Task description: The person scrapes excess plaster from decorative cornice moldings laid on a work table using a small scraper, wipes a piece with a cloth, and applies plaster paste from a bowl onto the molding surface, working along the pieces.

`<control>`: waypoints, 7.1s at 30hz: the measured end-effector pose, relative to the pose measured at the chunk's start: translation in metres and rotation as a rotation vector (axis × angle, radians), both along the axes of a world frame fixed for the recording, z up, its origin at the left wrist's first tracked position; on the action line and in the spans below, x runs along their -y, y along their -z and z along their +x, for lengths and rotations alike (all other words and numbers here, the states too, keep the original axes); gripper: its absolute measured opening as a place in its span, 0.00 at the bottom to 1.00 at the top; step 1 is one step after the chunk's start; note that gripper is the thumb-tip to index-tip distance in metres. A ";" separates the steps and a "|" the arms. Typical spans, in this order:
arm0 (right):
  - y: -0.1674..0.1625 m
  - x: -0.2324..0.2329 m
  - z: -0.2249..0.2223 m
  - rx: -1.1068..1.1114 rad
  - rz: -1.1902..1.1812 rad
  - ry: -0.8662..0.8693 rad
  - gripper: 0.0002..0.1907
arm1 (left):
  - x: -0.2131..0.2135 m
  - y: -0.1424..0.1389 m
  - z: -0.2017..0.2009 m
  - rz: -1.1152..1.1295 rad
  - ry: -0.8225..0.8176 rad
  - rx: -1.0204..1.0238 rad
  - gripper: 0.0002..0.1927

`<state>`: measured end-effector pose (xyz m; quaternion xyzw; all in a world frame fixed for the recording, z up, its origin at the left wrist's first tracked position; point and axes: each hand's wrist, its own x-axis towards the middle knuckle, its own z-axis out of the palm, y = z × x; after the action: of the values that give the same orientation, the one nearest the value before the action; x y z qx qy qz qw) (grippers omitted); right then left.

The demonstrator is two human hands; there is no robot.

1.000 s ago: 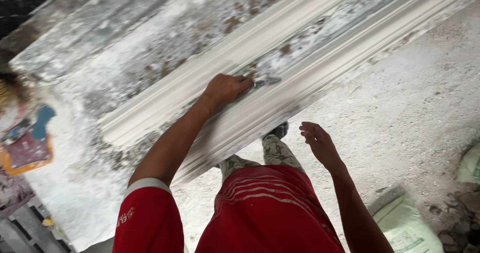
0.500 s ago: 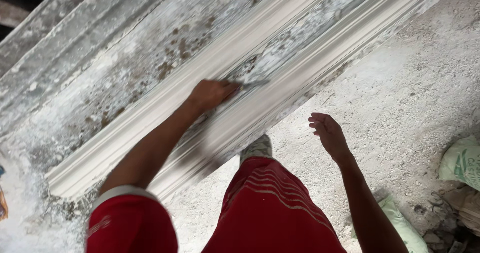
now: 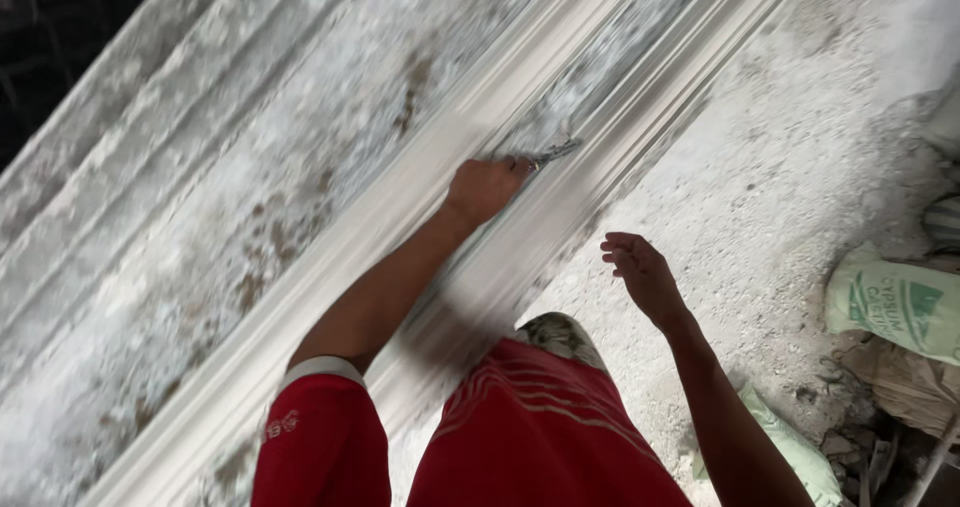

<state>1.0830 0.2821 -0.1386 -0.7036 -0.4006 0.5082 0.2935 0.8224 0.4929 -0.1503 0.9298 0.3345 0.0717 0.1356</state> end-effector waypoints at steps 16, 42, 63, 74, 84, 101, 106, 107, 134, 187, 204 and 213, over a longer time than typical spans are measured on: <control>-0.003 -0.124 0.132 -0.038 -0.036 0.057 0.18 | -0.112 0.014 0.149 0.059 0.058 -0.061 0.13; 0.007 -0.385 0.581 -0.112 0.048 0.066 0.17 | -0.450 0.000 0.651 0.022 -0.005 -0.196 0.17; -0.025 -0.579 0.769 -0.158 -0.044 0.184 0.18 | -0.671 -0.008 0.942 0.110 -0.027 -0.059 0.04; -0.009 -0.656 0.866 -0.219 0.058 0.076 0.18 | -0.805 -0.019 0.802 -0.865 -0.846 0.431 0.46; -0.015 -0.771 0.960 -0.309 0.057 -0.137 0.17 | -0.742 -0.073 0.700 -0.681 -1.026 -0.030 0.33; -0.024 -0.794 1.001 -0.247 0.036 -0.255 0.16 | -0.693 -0.077 0.746 0.128 -0.659 -0.685 0.24; -0.017 -0.767 0.980 -0.456 0.006 -0.131 0.17 | -0.659 -0.080 0.834 -0.500 -1.021 0.014 0.23; -0.017 -0.764 0.969 -0.489 0.025 -0.168 0.18 | -0.641 -0.074 0.869 -0.064 -0.680 0.391 0.19; -0.022 -0.794 1.016 0.270 0.182 -0.786 0.22 | -0.567 -0.027 0.964 -0.381 -1.286 -0.073 0.26; -0.067 -0.978 0.894 0.302 0.190 -0.974 0.23 | -0.598 -0.025 0.966 -0.530 -1.340 -0.168 0.28; -0.063 -0.940 0.870 -0.011 0.387 -0.793 0.35 | -0.621 -0.063 0.983 -0.646 -1.239 -0.182 0.26; -0.069 -0.911 0.827 -0.284 0.314 -1.043 0.43 | -0.704 -0.040 0.938 -0.644 -1.219 1.015 0.16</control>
<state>1.9104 1.1930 -0.0699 -0.2849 -0.7227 0.6101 0.1556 1.7600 1.1968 -0.1106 0.3591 0.6790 0.4412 0.4641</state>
